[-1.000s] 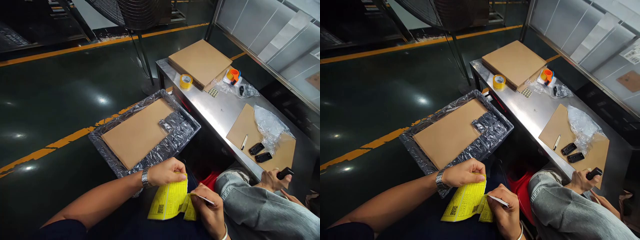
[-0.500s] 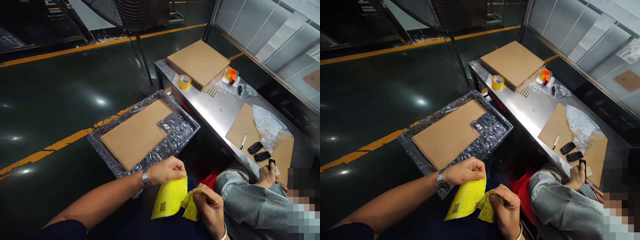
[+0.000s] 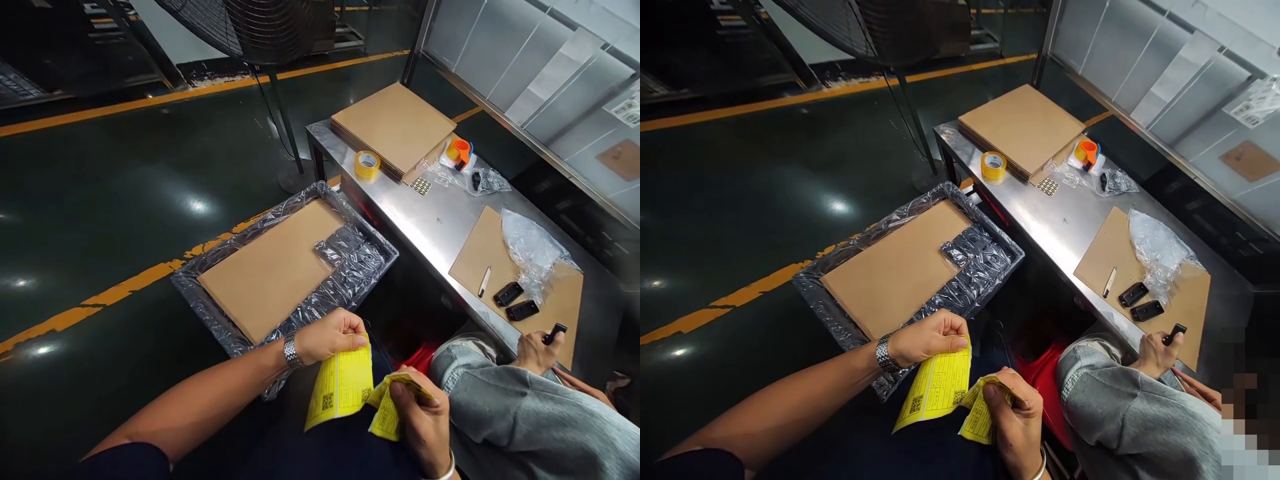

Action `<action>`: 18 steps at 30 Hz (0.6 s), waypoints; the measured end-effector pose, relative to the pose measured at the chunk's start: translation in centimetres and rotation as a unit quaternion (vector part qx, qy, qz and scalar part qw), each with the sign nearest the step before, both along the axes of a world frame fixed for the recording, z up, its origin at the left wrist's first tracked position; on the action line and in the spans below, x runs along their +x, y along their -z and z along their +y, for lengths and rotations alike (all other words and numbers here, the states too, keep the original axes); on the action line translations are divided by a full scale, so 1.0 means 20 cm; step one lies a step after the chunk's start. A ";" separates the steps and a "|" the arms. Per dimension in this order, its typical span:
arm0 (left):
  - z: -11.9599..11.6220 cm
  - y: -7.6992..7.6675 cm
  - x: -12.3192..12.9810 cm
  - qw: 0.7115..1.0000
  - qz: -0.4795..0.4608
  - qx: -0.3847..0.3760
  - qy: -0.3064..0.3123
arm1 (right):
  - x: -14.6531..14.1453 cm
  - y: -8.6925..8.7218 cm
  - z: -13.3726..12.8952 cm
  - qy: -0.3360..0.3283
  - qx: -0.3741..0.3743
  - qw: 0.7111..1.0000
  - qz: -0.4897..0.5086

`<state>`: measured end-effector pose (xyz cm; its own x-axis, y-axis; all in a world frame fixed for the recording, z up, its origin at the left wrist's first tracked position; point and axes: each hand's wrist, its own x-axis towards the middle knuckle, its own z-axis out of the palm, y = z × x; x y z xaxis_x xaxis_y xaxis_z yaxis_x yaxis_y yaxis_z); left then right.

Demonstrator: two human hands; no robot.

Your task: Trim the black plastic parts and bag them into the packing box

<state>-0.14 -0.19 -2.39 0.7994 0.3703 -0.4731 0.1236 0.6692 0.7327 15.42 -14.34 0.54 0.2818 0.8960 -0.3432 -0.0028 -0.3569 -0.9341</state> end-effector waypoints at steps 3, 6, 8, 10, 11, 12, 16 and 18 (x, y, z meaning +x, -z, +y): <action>0.01 0.01 0.00 1.000 0.006 -0.002 -0.009 | 0.00 0.01 -0.01 0.034 -0.021 0.999 0.025; 0.01 0.04 0.00 0.999 0.022 -0.014 -0.031 | 0.00 0.04 -0.03 0.083 -0.043 0.994 0.060; 0.02 0.06 0.00 0.998 0.033 -0.020 -0.045 | 0.01 0.06 -0.03 0.116 -0.044 0.989 0.081; 0.04 0.10 0.00 0.997 0.043 -0.021 -0.060 | 0.02 0.07 -0.03 0.152 -0.045 0.983 0.098; 0.05 0.13 0.00 0.996 0.048 -0.022 -0.071 | 0.04 0.08 -0.03 0.169 -0.049 0.979 0.107; 0.06 0.15 0.01 0.995 0.053 -0.022 -0.086 | 0.05 0.08 -0.03 0.183 -0.057 0.975 0.115; 0.12 0.25 0.08 0.982 0.068 -0.024 -0.173 | 0.15 0.12 -0.04 0.217 -0.075 0.962 0.147; 0.16 0.30 0.15 0.973 0.064 -0.028 -0.220 | 0.20 0.14 -0.05 0.231 -0.074 0.957 0.161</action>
<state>2.84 3.02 -8.32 0.5014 0.6351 -0.5876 -0.0959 0.7158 0.6917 19.49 -15.28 -2.33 0.4935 0.6365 -0.5928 -0.4716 -0.3769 -0.7972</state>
